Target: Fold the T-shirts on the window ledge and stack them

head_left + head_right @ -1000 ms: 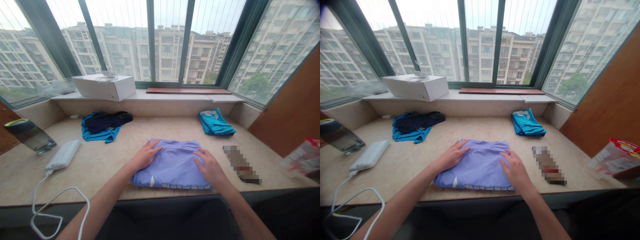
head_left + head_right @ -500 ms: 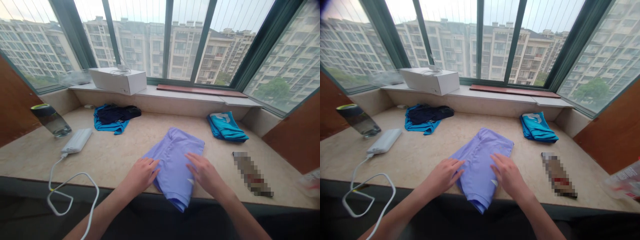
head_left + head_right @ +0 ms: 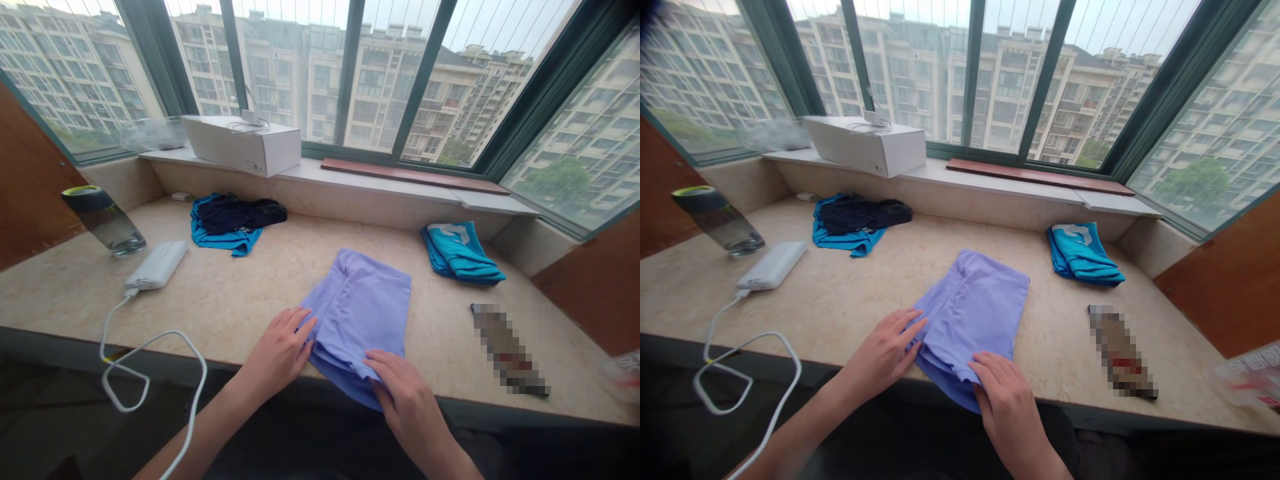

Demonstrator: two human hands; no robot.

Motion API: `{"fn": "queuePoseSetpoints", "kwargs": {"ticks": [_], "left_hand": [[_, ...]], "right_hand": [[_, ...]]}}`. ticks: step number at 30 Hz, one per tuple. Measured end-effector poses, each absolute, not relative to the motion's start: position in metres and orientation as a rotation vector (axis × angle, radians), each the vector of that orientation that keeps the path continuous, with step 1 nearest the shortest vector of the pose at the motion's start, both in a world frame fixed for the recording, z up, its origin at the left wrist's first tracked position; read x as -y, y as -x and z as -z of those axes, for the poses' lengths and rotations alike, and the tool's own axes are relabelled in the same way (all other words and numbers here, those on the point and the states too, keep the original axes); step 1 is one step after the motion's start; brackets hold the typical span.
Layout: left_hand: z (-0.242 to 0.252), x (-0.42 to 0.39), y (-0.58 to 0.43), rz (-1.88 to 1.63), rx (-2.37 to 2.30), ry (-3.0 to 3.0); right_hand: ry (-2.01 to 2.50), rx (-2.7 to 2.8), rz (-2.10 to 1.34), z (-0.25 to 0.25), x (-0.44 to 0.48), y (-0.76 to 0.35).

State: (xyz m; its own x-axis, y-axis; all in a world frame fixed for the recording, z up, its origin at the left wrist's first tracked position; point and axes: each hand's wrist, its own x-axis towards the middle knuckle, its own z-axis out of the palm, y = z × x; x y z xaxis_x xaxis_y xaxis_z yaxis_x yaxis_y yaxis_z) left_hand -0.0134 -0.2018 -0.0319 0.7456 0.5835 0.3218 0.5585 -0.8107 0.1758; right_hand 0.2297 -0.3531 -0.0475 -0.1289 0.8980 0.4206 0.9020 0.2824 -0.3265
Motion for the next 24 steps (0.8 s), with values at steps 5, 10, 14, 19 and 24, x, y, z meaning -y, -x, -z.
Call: {"fn": "queuePoseSetpoints", "kwargs": {"ticks": [5, 10, 14, 19, 24], "left_hand": [[0.031, 0.207, 0.009, -0.443, -0.954, -2.973], [0.026, 0.211, 0.007, -0.446, -0.932, -2.995], [0.03, 0.211, 0.01, -0.46, -0.969, -3.041], [0.036, 0.208, 0.013, -0.511, -0.927, -3.082], [0.027, 0.208, 0.011, -0.72, -0.792, -3.085]], "right_hand": [[1.587, 1.946, 0.177, 0.045, 0.362, -0.234], [1.606, 1.95, 0.336, 0.042, 0.37, -0.244], [1.589, 2.069, 0.392, 0.038, 0.373, -0.249], [1.465, 2.305, 0.311, 0.04, 0.37, -0.243], [1.482, 1.976, 0.141, 0.041, 0.368, -0.241]]}}
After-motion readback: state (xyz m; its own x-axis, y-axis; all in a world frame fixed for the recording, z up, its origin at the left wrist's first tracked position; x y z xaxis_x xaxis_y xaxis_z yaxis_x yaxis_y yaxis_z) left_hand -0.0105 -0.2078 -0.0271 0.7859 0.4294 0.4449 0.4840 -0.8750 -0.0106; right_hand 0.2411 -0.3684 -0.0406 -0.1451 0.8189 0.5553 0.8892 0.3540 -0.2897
